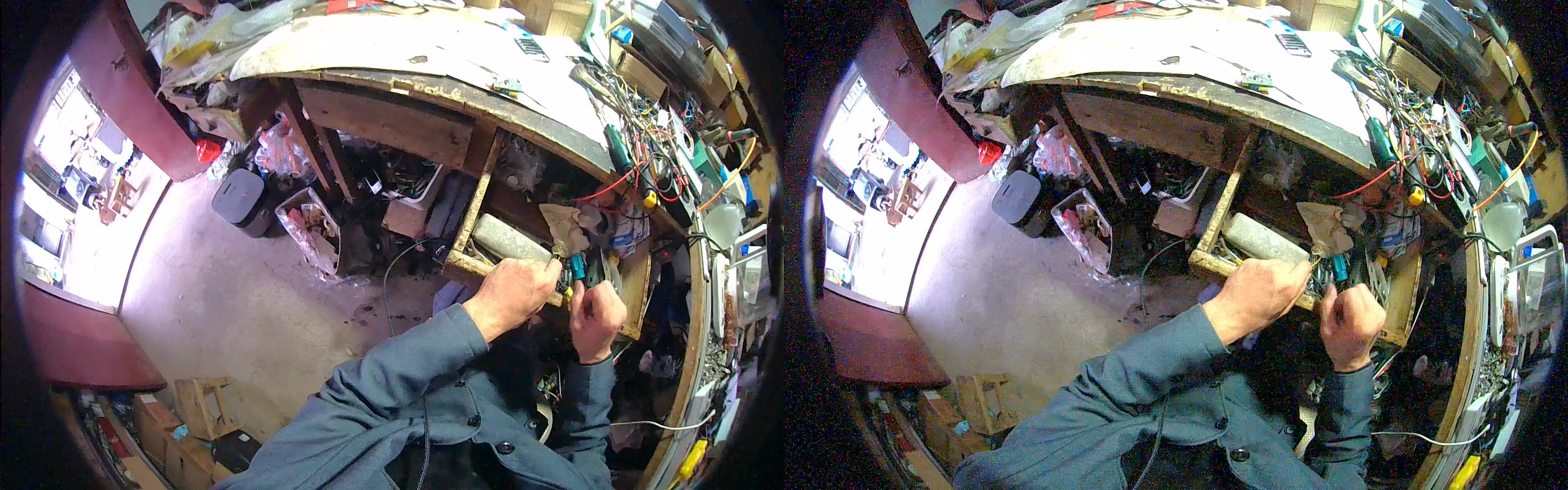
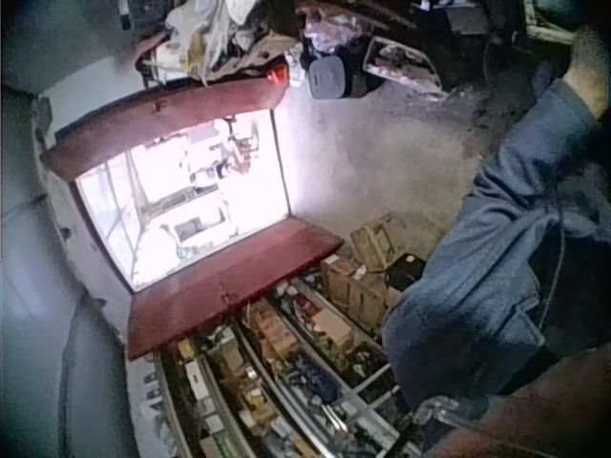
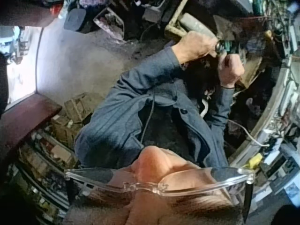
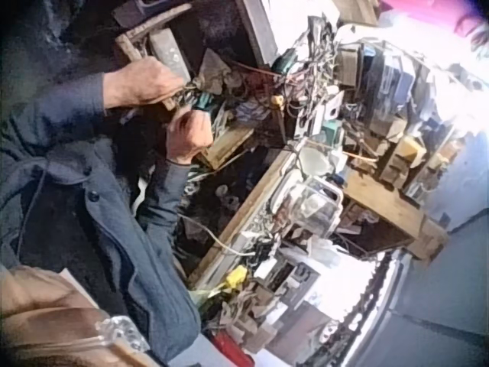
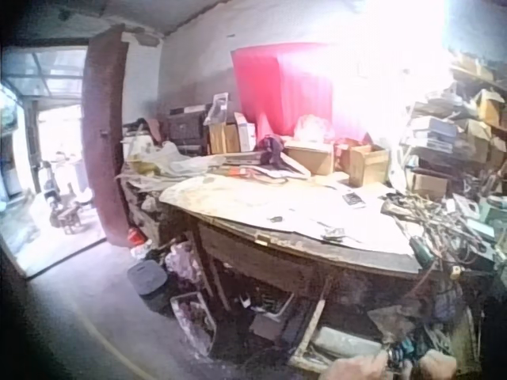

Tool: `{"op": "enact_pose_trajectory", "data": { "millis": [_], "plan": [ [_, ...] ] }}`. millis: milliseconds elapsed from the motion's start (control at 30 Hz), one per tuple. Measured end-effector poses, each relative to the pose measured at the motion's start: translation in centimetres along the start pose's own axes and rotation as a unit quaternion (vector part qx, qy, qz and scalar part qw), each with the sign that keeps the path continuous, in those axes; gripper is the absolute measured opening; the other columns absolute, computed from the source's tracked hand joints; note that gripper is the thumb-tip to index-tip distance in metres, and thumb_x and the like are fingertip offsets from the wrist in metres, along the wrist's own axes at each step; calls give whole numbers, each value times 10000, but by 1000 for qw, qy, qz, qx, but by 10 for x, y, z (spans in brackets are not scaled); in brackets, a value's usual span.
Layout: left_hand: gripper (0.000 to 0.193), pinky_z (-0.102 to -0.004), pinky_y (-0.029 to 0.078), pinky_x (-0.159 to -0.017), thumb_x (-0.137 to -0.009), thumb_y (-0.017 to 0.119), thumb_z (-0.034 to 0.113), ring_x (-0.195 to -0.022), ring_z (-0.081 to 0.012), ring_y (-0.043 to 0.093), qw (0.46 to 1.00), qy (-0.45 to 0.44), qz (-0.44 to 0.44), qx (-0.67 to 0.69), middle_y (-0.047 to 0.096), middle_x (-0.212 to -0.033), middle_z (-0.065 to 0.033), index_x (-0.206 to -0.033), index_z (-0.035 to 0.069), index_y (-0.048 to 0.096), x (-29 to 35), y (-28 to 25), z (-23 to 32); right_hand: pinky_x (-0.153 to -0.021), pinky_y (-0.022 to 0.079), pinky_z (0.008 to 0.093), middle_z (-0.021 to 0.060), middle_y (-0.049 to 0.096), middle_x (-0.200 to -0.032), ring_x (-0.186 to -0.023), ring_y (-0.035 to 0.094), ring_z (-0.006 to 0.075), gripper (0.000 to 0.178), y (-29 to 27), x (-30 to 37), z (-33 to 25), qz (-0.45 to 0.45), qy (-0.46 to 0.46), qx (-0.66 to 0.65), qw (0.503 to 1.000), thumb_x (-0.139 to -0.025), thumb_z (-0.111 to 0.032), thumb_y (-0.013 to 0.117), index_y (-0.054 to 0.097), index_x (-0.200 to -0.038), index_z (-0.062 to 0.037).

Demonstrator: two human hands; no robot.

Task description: The person inspects a small green circuit board, then picks up and examines a black power adapter and its cable. They open a drawer, search through items, and handle a black fabric pouch and a red wire before returning to inspect the adapter again.

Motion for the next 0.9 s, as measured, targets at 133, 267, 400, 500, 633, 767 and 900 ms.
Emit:
{"op": "enact_pose_trajectory", "data": {
  "millis": [133, 267, 400, 500, 633, 767, 900],
  "plan": [
    [98, -413, 562, -560, -932, 577, 158, -657, -298, 691, 1000, -12, -14, -5, 643, -697, -114, -899, 67, 561, -2, -3, 4, -518, 368, 383, 137, 469, -639, -537, 463, 287, 301, 7, -7, 23, -96, 123, -56, 986, -858, -90, 733, 479, -717, -10],
    [75, -398, 579, -603, -885, 592, 117, -700, -292, 715, 999, -18, -36, -7, 671, -727, -127, -906, 49, 568, -2, -7, 4, -555, 403, 424, 159, 500, -638, -581, 517, 338, 314, 17, -7, 23, -155, 137, -29, 978, -862, -164, 730, 481, -747, -11],
    [129, -420, 547, -533, -956, 577, 184, -629, -297, 673, 1000, 2, 12, 6, 627, -679, -110, -893, 73, 560, 0, -2, 1, -559, 409, 431, 175, 504, -647, -595, 531, 356, 328, 19, -7, 24, -181, 148, -4, 972, -876, -189, 719, 484, -733, -12],
    [125, -412, 546, -534, -953, 577, 180, -635, -293, 672, 1000, -2, 4, 3, 624, -684, -104, -894, 71, 560, 0, -3, 2, -561, 409, 434, 185, 514, -657, -606, 540, 368, 336, 19, -7, 23, -166, 138, -4, 976, -884, -198, 710, 480, -724, -12],
    [118, -407, 548, -539, -948, 579, 176, -645, -288, 674, 1000, -2, 3, -5, 623, -690, -104, -900, 69, 562, 0, -2, 3, -568, 413, 442, 184, 526, -665, -620, 549, 375, 339, 18, -7, 21, -171, 154, -7, 973, -890, -206, 702, 480, -723, -13],
    [113, -408, 548, -544, -945, 583, 173, -652, -289, 675, 1000, -4, 0, -4, 624, -693, -107, -903, 70, 564, 0, -1, 2, -571, 415, 445, 182, 529, -667, -621, 552, 374, 344, 20, -7, 22, -168, 142, 7, 976, -902, -222, 691, 481, -722, -17],
    [111, -409, 547, -545, -943, 584, 170, -651, -295, 673, 1000, -10, -1, -4, 625, -697, -110, -901, 69, 562, 0, -1, 0, -573, 416, 446, 183, 531, -671, -625, 552, 379, 342, 20, -6, 22, -172, 144, 11, 974, -910, -225, 680, 483, -723, -18]
  ]
}}
Point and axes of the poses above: each hand's wrist, its own x-axis away from the middle knuckle, its own y-axis out of the palm, z = x × y, the point moved 4 cm from there along -x, towards the middle knuckle
